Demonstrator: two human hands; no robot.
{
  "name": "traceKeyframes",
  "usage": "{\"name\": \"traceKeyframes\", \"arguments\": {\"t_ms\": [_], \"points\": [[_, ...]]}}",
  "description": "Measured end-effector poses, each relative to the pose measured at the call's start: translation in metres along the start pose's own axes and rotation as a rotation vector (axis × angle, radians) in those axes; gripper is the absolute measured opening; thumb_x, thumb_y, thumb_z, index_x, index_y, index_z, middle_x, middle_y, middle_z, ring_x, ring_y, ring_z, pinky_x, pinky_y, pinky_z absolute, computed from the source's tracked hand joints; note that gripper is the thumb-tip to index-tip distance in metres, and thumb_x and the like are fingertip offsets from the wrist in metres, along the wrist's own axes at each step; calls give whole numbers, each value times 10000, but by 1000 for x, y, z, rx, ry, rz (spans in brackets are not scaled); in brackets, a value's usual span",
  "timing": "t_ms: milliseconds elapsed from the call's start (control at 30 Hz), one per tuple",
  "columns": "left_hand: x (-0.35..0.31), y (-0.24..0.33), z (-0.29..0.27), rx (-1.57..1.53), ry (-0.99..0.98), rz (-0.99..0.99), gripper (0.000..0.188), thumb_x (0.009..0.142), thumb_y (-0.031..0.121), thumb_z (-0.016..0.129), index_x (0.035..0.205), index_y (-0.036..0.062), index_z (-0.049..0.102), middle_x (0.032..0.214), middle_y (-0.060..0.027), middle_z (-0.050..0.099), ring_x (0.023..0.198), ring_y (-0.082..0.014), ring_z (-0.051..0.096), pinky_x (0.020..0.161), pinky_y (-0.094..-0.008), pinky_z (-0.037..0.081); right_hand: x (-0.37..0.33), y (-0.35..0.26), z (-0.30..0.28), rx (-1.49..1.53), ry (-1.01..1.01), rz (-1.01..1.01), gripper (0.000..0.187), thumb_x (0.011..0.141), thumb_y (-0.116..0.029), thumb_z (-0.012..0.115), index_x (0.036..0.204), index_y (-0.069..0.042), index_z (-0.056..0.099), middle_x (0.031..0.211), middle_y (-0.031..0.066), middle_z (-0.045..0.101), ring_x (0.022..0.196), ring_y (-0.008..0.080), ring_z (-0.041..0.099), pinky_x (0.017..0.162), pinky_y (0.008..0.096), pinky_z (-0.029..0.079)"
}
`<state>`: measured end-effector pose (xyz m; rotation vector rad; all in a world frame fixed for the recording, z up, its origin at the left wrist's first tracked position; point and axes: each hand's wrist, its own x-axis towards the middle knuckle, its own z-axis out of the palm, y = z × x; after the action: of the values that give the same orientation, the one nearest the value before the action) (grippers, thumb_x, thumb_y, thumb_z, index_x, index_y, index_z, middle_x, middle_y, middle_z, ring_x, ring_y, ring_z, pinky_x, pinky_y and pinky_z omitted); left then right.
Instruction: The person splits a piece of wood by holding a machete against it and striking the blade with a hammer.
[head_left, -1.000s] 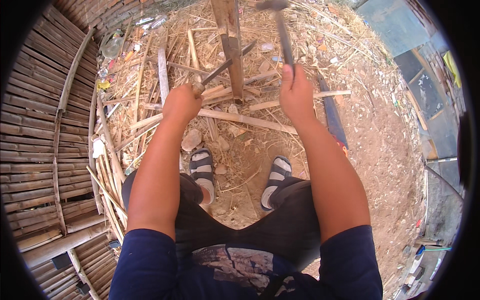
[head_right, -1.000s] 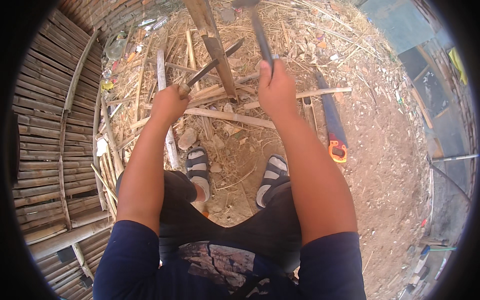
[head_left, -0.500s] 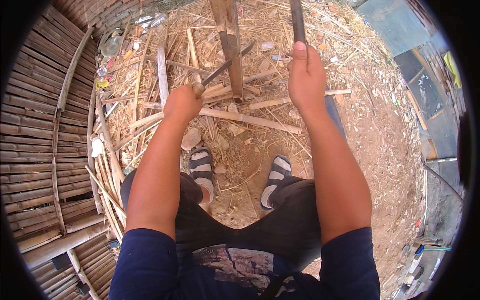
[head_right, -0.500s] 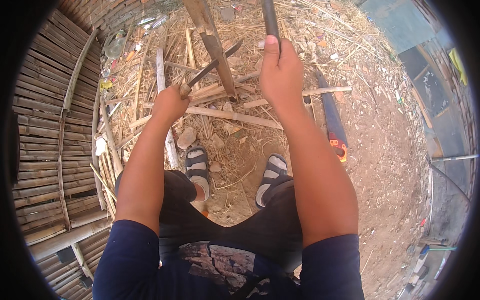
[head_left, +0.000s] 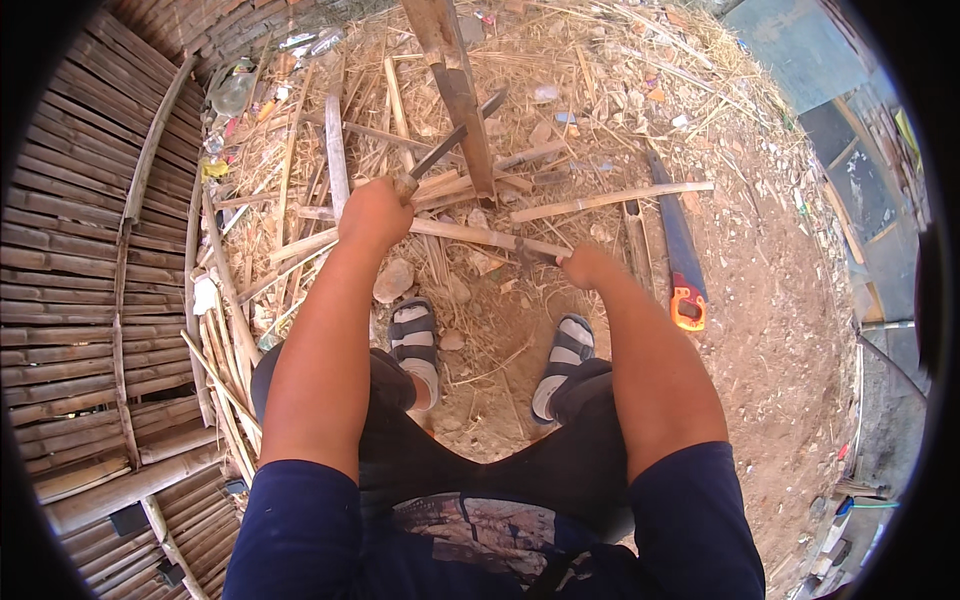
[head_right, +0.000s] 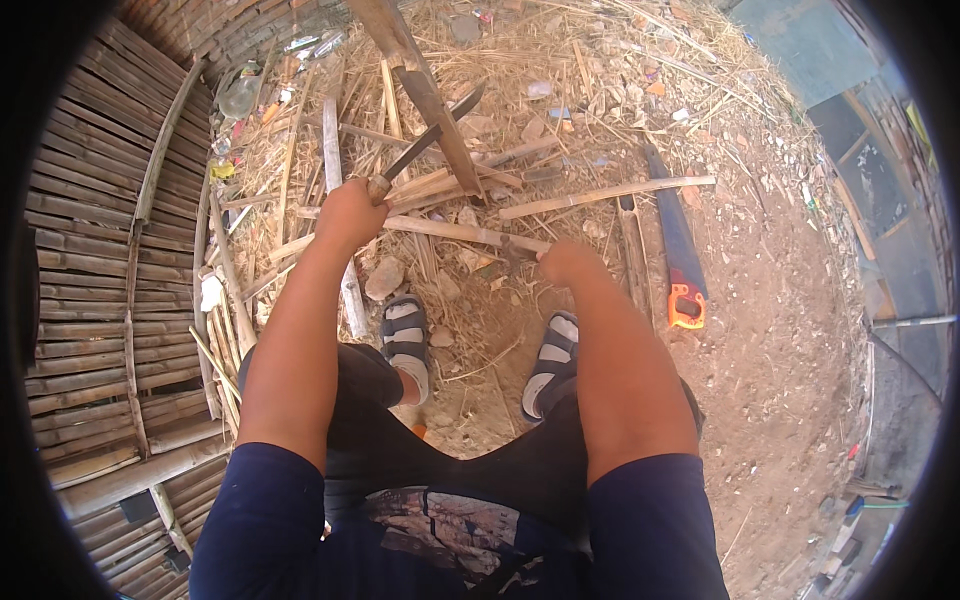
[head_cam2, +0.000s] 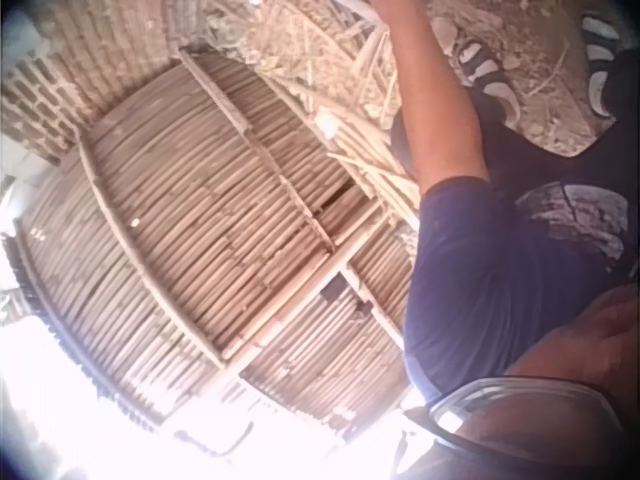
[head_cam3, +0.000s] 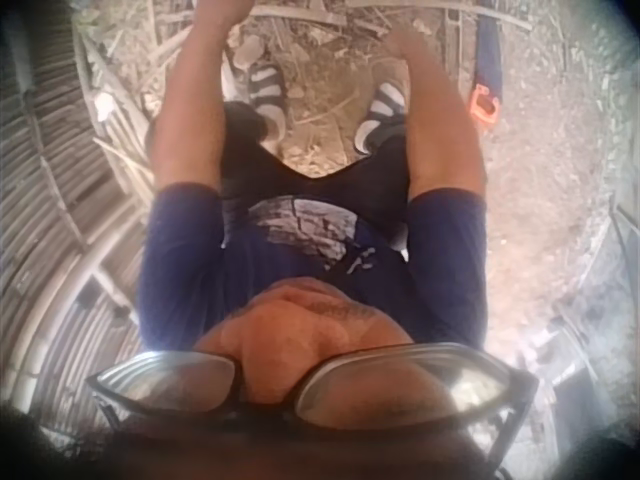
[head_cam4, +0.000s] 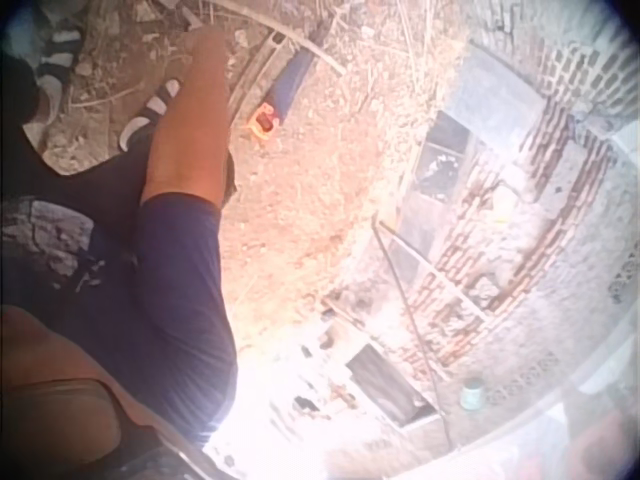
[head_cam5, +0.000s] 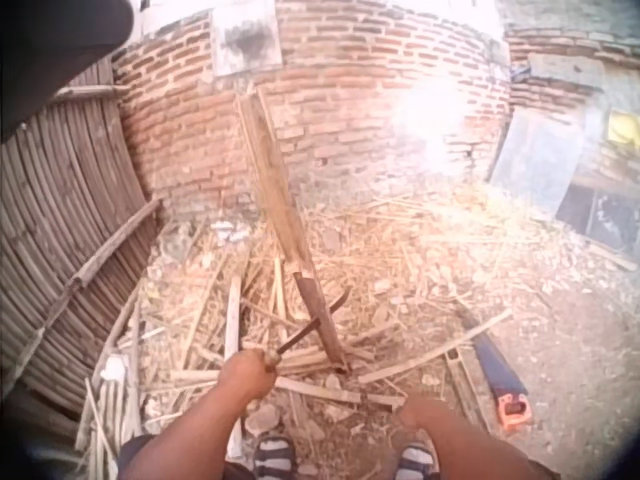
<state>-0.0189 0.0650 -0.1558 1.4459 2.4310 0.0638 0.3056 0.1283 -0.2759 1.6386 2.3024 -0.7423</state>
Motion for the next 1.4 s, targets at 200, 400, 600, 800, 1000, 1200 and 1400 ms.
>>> {"name": "traceKeyframes", "arguments": {"t_ms": [200,400,600,800,1000,1200,1400], "points": [[3,-7,2,-45,62,60,417,846,361,770,1034,-1,681,994,-235,723,980,-409,690,879,-485,536,9,-20,-77,442,461,136,561,1026,-451,488,1041,77,676,1039,329,682,988,460,673,889,518,506],[-2,-16,-25,7,96,118,422,836,397,779,997,22,676,981,-228,723,959,-408,689,853,-481,537,-52,-59,-159,1199,534,-1,390,1062,-422,494,996,-47,583,623,-52,415,467,60,339,436,245,295],[-10,-4,-26,74,35,111,377,870,362,764,1069,50,689,1030,-183,733,1007,-363,696,871,-477,549,-99,-77,-176,1354,571,-147,385,1069,-408,494,1015,-34,567,610,-54,386,460,58,316,426,240,273],[-9,-2,-9,-13,68,133,399,855,349,781,1005,-3,667,977,-223,724,975,-405,691,854,-490,540,-112,-89,-180,1088,759,-175,424,1065,-415,506,983,-10,600,654,-15,499,556,70,442,518,263,360],[-4,-8,-12,-11,18,60,366,886,334,755,1097,43,682,1077,-184,728,1034,-360,693,890,-465,556,-86,-92,-159,951,1078,-329,402,1077,-390,480,955,-20,579,653,36,537,587,117,510,553,310,415],[0,-1,-6,-64,-6,10,374,881,344,759,1092,45,685,1071,-192,728,1042,-366,693,884,-470,557,-37,-79,-99,476,640,-154,398,1060,-388,481,1037,-7,589,755,230,656,752,435,668,651,513,494],[4,-6,-1,-31,12,32,384,874,341,767,1099,43,678,1072,-199,728,1048,-369,690,892,-475,554,-31,-97,-101,499,591,-117,452,1047,-431,490,1029,0,627,754,217,663,733,440,658,660,539,488]]}}
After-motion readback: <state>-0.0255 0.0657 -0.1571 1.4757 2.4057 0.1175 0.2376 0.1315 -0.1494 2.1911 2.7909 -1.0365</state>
